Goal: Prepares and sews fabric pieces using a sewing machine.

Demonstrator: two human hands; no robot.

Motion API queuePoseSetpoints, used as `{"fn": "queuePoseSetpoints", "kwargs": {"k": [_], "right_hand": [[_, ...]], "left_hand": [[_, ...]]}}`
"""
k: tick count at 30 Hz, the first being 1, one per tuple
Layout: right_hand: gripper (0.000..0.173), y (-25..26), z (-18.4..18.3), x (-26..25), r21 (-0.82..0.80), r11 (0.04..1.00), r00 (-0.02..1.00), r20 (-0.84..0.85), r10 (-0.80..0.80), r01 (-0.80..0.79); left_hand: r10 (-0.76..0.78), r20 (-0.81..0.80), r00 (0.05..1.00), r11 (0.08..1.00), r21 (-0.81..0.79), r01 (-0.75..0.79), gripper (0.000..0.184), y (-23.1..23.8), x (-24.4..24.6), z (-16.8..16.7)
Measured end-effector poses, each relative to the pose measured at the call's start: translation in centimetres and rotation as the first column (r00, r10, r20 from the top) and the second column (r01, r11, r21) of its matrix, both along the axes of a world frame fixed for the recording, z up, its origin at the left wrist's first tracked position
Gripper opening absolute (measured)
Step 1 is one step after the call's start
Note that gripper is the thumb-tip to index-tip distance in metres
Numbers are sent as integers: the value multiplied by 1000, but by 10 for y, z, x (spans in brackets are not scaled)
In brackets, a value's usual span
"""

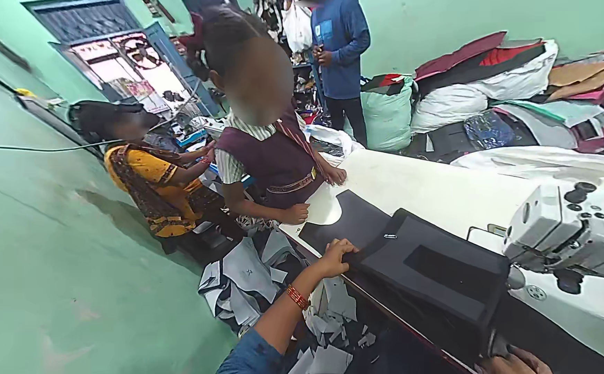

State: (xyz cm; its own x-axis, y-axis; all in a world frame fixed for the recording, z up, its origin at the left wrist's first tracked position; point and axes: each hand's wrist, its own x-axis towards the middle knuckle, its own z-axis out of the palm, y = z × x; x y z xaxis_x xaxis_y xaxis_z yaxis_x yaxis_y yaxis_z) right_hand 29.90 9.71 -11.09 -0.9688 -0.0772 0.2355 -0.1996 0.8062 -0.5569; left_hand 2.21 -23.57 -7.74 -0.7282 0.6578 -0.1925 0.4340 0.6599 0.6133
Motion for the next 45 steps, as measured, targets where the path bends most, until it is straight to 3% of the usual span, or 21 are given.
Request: {"fn": "queuePoseSetpoints", "kwargs": {"k": [4, 7, 9, 12, 16, 19, 21, 24, 27, 31, 35, 38, 41, 45], "right_hand": [[25, -1, -14, 3, 90, 995, 983, -183, -25, 42], [28, -4, -28, 3, 113, 987, 942, -328, -73, 115], [26, -4, -26, 5, 93, 990, 948, -310, -69, 103], [25, -5, -26, 11, 67, 994, 955, -291, -65, 88], [23, -8, -22, 15, 64, 992, 955, -286, -84, 107], [22, -6, -14, 18, -20, 997, 977, -199, -82, 80], [26, 3, -1, 15, -209, 976, 991, -102, -91, 68], [29, 21, 22, -4, -433, 860, 956, 20, -291, 271], [25, 36, 29, -37, -551, 671, 855, 179, -486, 497], [23, 41, 9, -65, -599, 567, 787, 186, -588, 565], [21, 41, 5, -62, -647, 478, 736, 197, -648, 594], [19, 43, 6, -59, -687, 475, 761, 177, -624, 549], [18, 46, 4, -57, -698, 517, 807, 149, -572, 496], [20, 47, 3, -54, -696, 586, 863, 98, -495, 415]], "left_hand": [[-91, 18, 996, 996, -26, 91, 32, -2, -14, 11], [69, -77, 995, 996, -52, -74, 24, 23, -27, 41], [131, -212, 969, 989, 96, -113, 19, 54, -33, 51], [-64, -318, 946, 954, 257, 151, 20, 110, -30, 53], [-422, -299, 856, 849, 200, 489, 35, 189, -4, 57], [-549, -224, 805, 799, 141, 584, 35, 225, 10, 56], [-560, -194, 806, 795, 148, 588, 32, 236, 14, 55], [-548, -195, 813, 795, 182, 579, 33, 240, 16, 52], [-543, -173, 822, 799, 193, 569, 33, 239, 16, 54], [-547, -201, 813, 780, 230, 582, 31, 230, 13, 58], [-511, -204, 835, 737, 396, 547, 25, 205, 14, 71], [-560, -122, 819, 711, 437, 551, 34, 187, 14, 78], [-664, -95, 741, 689, 306, 657, 57, 178, 16, 77], [-747, -36, 664, 635, 260, 728, 50, 181, 17, 76]]}}
